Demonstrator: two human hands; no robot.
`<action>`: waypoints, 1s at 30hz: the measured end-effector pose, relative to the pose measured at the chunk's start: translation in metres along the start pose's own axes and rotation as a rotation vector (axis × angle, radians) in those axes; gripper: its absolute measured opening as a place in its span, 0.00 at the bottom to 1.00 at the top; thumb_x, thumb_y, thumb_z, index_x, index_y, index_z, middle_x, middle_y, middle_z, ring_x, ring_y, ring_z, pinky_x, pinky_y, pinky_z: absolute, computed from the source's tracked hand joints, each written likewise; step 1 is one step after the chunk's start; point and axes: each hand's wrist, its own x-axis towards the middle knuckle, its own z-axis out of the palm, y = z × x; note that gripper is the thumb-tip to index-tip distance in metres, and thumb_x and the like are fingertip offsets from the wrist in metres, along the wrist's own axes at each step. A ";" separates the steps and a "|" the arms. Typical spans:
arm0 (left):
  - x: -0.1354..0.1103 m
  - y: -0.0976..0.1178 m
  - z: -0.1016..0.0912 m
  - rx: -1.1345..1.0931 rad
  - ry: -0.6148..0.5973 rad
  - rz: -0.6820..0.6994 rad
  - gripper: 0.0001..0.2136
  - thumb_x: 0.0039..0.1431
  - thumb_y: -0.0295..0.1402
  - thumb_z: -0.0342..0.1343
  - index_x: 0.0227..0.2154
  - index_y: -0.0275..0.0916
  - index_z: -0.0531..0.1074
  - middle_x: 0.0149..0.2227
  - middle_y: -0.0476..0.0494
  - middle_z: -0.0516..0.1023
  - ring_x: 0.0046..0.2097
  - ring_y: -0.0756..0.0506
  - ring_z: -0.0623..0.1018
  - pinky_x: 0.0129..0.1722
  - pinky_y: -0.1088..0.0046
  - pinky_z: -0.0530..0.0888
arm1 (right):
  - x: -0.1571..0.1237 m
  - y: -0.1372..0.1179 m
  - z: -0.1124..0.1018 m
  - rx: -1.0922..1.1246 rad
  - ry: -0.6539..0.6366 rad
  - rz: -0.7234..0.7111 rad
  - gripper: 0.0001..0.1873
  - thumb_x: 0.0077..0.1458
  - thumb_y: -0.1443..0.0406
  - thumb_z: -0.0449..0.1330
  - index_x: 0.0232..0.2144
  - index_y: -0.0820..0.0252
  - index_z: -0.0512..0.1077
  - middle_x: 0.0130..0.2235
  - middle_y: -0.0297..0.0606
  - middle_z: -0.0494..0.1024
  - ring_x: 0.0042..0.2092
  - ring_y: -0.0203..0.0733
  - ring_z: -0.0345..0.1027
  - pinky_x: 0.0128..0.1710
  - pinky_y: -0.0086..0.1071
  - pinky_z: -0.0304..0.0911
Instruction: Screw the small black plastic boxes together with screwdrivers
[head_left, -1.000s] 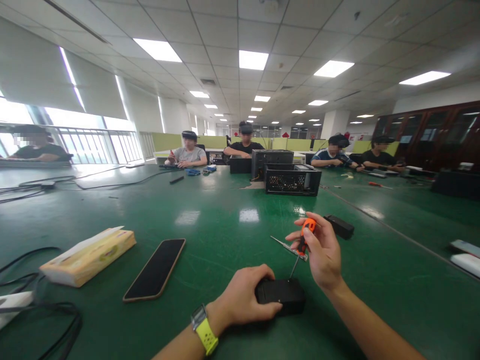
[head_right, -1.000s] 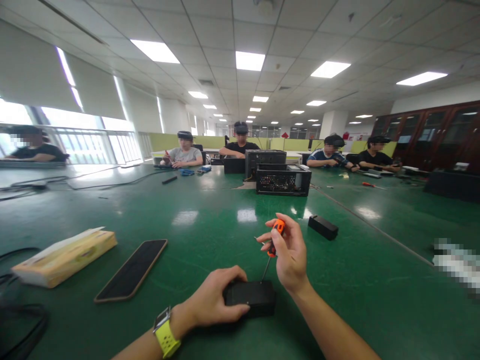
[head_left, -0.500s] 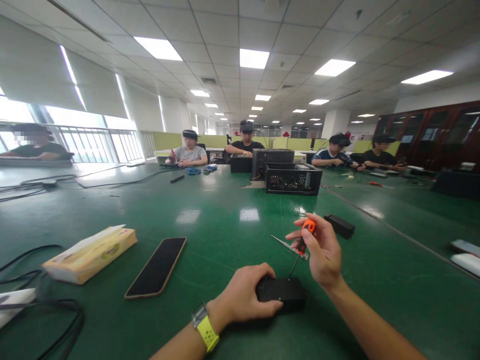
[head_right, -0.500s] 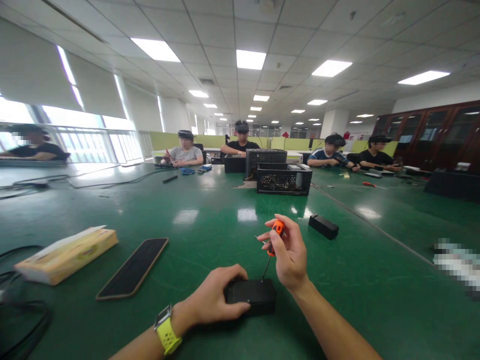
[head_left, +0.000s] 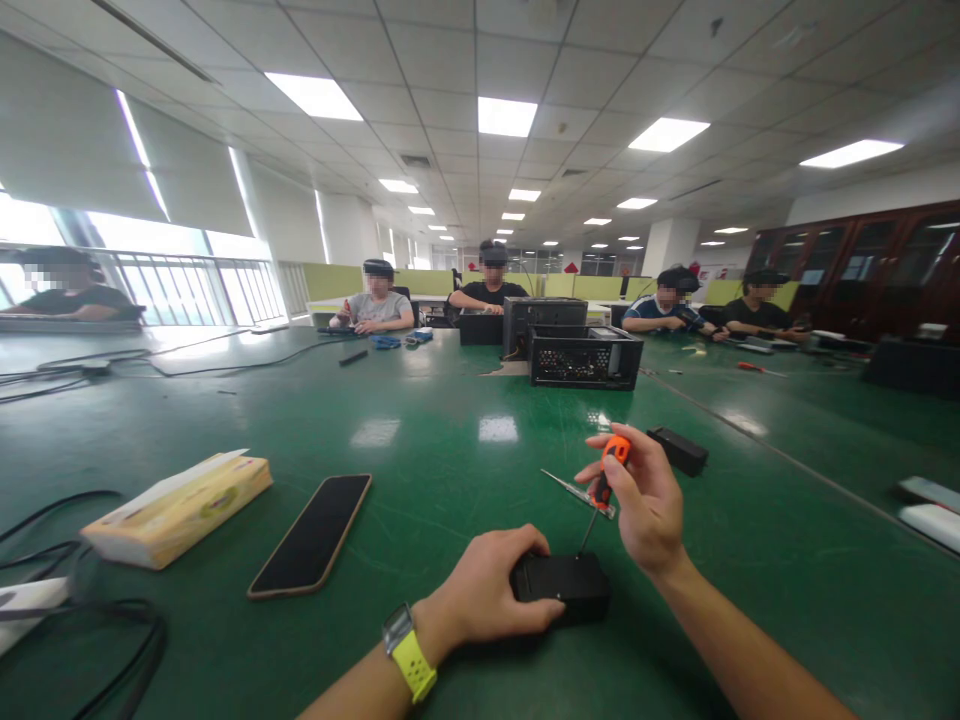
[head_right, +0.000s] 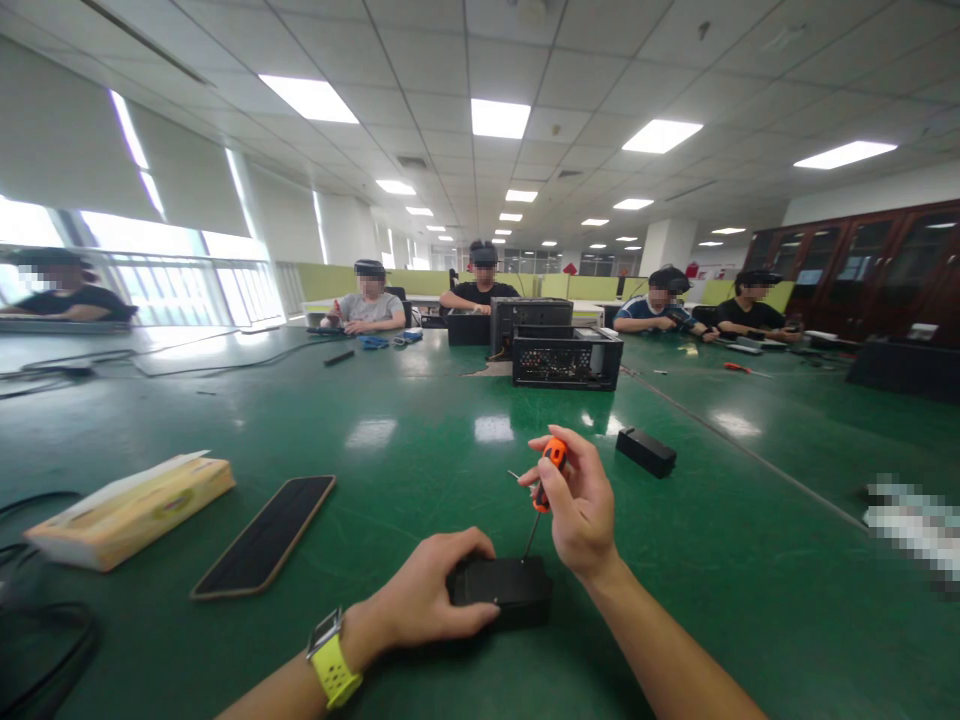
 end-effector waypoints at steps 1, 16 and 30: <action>0.000 0.000 0.000 0.002 -0.003 -0.002 0.16 0.48 0.40 0.65 0.38 0.40 0.71 0.31 0.51 0.74 0.30 0.48 0.72 0.30 0.77 0.66 | 0.000 0.001 -0.001 -0.006 -0.013 -0.003 0.15 0.61 0.63 0.58 0.50 0.50 0.67 0.44 0.37 0.76 0.31 0.37 0.75 0.25 0.31 0.68; 0.000 -0.001 0.001 0.060 0.011 0.020 0.18 0.54 0.46 0.61 0.43 0.40 0.75 0.40 0.43 0.80 0.40 0.41 0.78 0.42 0.69 0.71 | 0.008 -0.003 -0.004 -0.028 0.061 -0.016 0.15 0.59 0.62 0.60 0.49 0.51 0.68 0.41 0.36 0.77 0.26 0.35 0.73 0.22 0.30 0.67; 0.001 -0.001 0.002 0.008 0.041 0.056 0.17 0.52 0.44 0.63 0.41 0.39 0.76 0.37 0.44 0.80 0.38 0.42 0.78 0.39 0.71 0.72 | 0.004 0.002 -0.003 -0.035 -0.001 0.004 0.15 0.60 0.62 0.59 0.50 0.50 0.67 0.44 0.36 0.75 0.28 0.35 0.73 0.23 0.31 0.68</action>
